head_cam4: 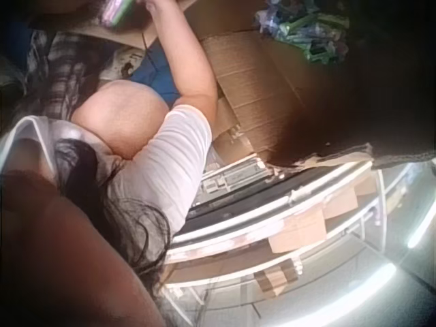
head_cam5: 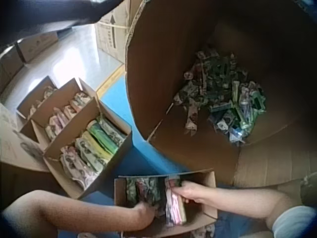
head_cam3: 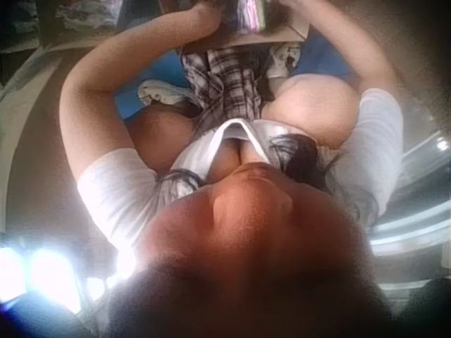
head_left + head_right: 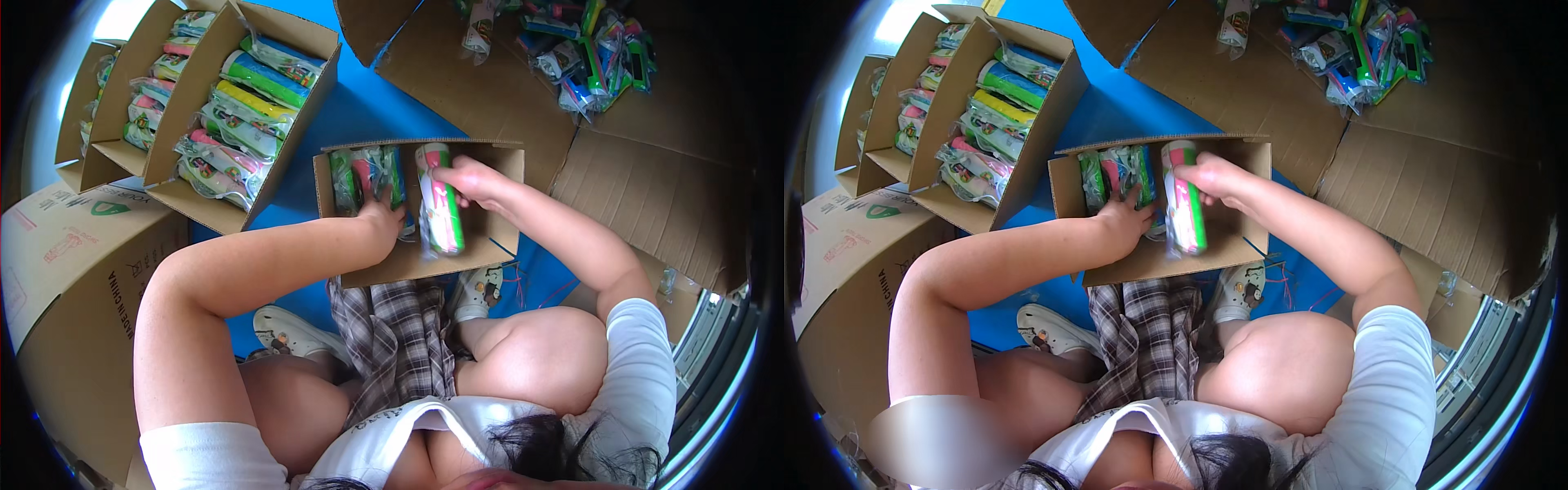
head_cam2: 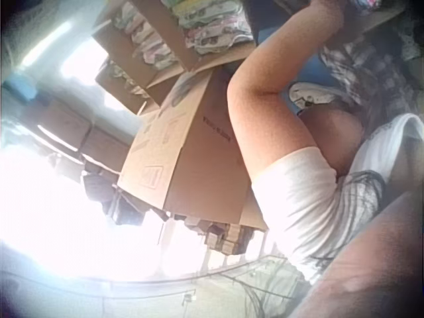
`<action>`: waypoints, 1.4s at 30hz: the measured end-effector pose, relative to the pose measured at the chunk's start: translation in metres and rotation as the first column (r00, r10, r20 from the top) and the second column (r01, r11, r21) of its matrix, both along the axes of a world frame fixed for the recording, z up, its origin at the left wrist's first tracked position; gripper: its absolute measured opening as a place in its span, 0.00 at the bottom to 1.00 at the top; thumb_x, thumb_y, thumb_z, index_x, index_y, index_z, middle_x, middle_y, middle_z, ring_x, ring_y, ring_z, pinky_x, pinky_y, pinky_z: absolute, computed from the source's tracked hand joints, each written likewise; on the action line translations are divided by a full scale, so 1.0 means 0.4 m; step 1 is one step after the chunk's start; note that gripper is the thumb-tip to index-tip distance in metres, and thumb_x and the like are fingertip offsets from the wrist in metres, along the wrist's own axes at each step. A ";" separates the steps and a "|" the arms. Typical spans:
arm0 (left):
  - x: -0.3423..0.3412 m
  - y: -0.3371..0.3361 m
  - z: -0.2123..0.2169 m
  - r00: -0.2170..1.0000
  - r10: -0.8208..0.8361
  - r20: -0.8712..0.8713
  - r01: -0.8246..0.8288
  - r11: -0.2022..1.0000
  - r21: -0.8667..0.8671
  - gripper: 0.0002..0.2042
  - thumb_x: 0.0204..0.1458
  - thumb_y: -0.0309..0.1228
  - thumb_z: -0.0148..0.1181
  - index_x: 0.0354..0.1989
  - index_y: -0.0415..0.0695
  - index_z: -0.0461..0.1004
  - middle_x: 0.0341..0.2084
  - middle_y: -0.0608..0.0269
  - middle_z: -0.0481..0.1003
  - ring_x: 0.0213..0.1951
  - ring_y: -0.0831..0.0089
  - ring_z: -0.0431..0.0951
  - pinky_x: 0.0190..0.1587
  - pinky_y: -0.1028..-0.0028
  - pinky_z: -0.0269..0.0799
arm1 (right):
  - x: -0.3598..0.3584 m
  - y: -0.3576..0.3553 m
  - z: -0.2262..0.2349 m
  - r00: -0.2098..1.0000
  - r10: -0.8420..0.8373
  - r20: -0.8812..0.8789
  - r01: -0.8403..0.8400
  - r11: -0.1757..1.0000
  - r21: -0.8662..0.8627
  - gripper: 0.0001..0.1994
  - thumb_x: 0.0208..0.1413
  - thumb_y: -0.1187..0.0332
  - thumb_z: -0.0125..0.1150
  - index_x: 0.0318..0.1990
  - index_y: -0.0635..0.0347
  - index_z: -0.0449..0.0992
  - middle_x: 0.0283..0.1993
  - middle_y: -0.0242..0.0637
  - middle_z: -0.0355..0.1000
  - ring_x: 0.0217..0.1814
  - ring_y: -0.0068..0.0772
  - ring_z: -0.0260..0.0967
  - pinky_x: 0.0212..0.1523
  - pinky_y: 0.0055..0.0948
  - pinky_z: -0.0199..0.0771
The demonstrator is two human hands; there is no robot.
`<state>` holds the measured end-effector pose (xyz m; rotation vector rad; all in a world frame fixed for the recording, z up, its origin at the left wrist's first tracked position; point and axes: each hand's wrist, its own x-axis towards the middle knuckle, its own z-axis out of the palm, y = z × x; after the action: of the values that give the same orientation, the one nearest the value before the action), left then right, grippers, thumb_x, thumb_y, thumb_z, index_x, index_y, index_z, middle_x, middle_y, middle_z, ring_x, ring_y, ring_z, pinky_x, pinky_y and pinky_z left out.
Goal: The person packs packaged flashlights by hand, taking them from a large cardboard container and arranging them inside smaller cardboard boxes.
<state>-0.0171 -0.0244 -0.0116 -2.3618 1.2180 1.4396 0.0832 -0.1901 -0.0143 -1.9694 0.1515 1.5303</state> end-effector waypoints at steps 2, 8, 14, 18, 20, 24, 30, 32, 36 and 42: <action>-0.001 0.002 0.000 1.000 0.012 0.007 -0.012 1.000 0.002 0.36 0.48 0.37 0.55 0.67 0.49 0.48 0.69 0.63 0.39 0.67 0.46 0.41 0.61 0.44 0.50 | -0.009 0.015 -0.054 0.996 0.047 0.073 -0.046 0.999 -0.012 0.18 0.52 0.56 0.55 0.36 0.66 0.73 0.25 0.39 0.71 0.21 0.31 0.70 0.18 0.30 0.68; 0.010 -0.017 0.009 0.998 0.018 0.061 -0.015 0.999 -0.042 0.35 0.48 0.36 0.56 0.66 0.47 0.51 0.68 0.59 0.42 0.66 0.45 0.46 0.59 0.45 0.55 | -0.032 0.052 -0.196 0.905 0.276 0.324 -0.231 0.958 -0.170 0.15 0.54 0.61 0.55 0.40 0.65 0.72 0.29 0.41 0.73 0.21 0.30 0.71 0.20 0.27 0.71; 0.019 -0.089 0.012 0.971 0.059 0.230 0.020 0.945 -0.328 0.23 0.49 0.32 0.52 0.57 0.45 0.65 0.54 0.57 0.63 0.56 0.61 0.63 0.44 0.64 0.71 | 0.020 0.120 -0.054 0.600 0.735 0.315 -0.590 0.673 -0.447 0.17 0.49 0.56 0.57 0.36 0.63 0.77 0.41 0.51 0.74 0.43 0.45 0.73 0.44 0.38 0.73; -0.006 -0.102 -0.042 0.952 -0.087 0.293 0.154 0.965 -0.214 0.25 0.50 0.32 0.51 0.59 0.46 0.62 0.59 0.62 0.59 0.59 0.61 0.59 0.47 0.65 0.71 | 0.088 0.174 0.207 0.498 0.841 0.212 -0.827 0.534 -0.176 0.22 0.55 0.53 0.52 0.29 0.69 0.76 0.29 0.50 0.74 0.24 0.42 0.74 0.33 0.34 0.76; -0.025 -0.088 -0.054 0.942 -0.086 0.324 0.139 0.980 -0.143 0.26 0.51 0.32 0.50 0.61 0.46 0.59 0.61 0.64 0.56 0.61 0.60 0.57 0.47 0.65 0.71 | 0.149 0.159 0.317 0.827 0.562 0.008 -0.541 0.792 0.282 0.19 0.57 0.55 0.52 0.30 0.66 0.75 0.29 0.45 0.75 0.22 0.34 0.74 0.30 0.26 0.76; -0.016 -0.079 -0.080 0.976 0.009 0.220 0.042 0.973 -0.228 0.32 0.50 0.33 0.52 0.66 0.51 0.52 0.66 0.66 0.46 0.66 0.59 0.46 0.48 0.58 0.70 | 0.434 0.024 0.186 0.879 -0.113 0.463 -0.058 0.939 0.340 0.18 0.58 0.57 0.54 0.46 0.65 0.69 0.36 0.40 0.75 0.30 0.29 0.75 0.33 0.24 0.76; -0.044 -0.084 -0.118 0.980 0.048 0.195 -0.009 0.981 -0.195 0.34 0.50 0.34 0.54 0.67 0.55 0.49 0.68 0.71 0.40 0.68 0.60 0.40 0.48 0.51 0.70 | 0.606 -0.056 -0.204 0.616 -0.406 0.676 0.529 0.848 0.027 0.26 0.49 0.58 0.65 0.51 0.62 0.67 0.50 0.38 0.69 0.50 0.35 0.68 0.52 0.39 0.67; -0.028 -0.080 -0.087 0.967 0.015 0.254 0.037 0.980 -0.197 0.29 0.53 0.33 0.47 0.66 0.55 0.51 0.67 0.70 0.42 0.67 0.60 0.41 0.46 0.59 0.72 | 0.633 -0.074 -0.229 0.583 -0.528 0.618 0.536 0.821 0.196 0.28 0.45 0.57 0.68 0.51 0.60 0.68 0.49 0.37 0.70 0.51 0.37 0.68 0.53 0.40 0.66; -0.031 -0.072 -0.090 0.974 0.049 0.221 -0.002 0.978 -0.208 0.30 0.53 0.34 0.47 0.66 0.54 0.51 0.68 0.70 0.41 0.68 0.61 0.40 0.48 0.58 0.71 | 0.620 -0.037 -0.235 0.686 -0.591 0.425 0.510 0.807 0.298 0.25 0.45 0.58 0.69 0.49 0.59 0.71 0.47 0.36 0.71 0.49 0.32 0.69 0.50 0.36 0.68; -0.009 -0.078 -0.086 0.988 0.046 0.147 -0.008 0.967 -0.254 0.31 0.52 0.35 0.48 0.66 0.52 0.50 0.68 0.70 0.40 0.68 0.63 0.39 0.51 0.55 0.69 | 0.561 -0.057 -0.195 0.783 -0.596 0.176 0.470 0.753 0.461 0.17 0.51 0.60 0.62 0.46 0.60 0.74 0.43 0.34 0.73 0.45 0.25 0.71 0.45 0.25 0.71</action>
<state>-0.0205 -0.0557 -0.0461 -2.6053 1.4069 1.1440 0.3075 -0.2129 -0.0921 -1.6151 0.2362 0.7784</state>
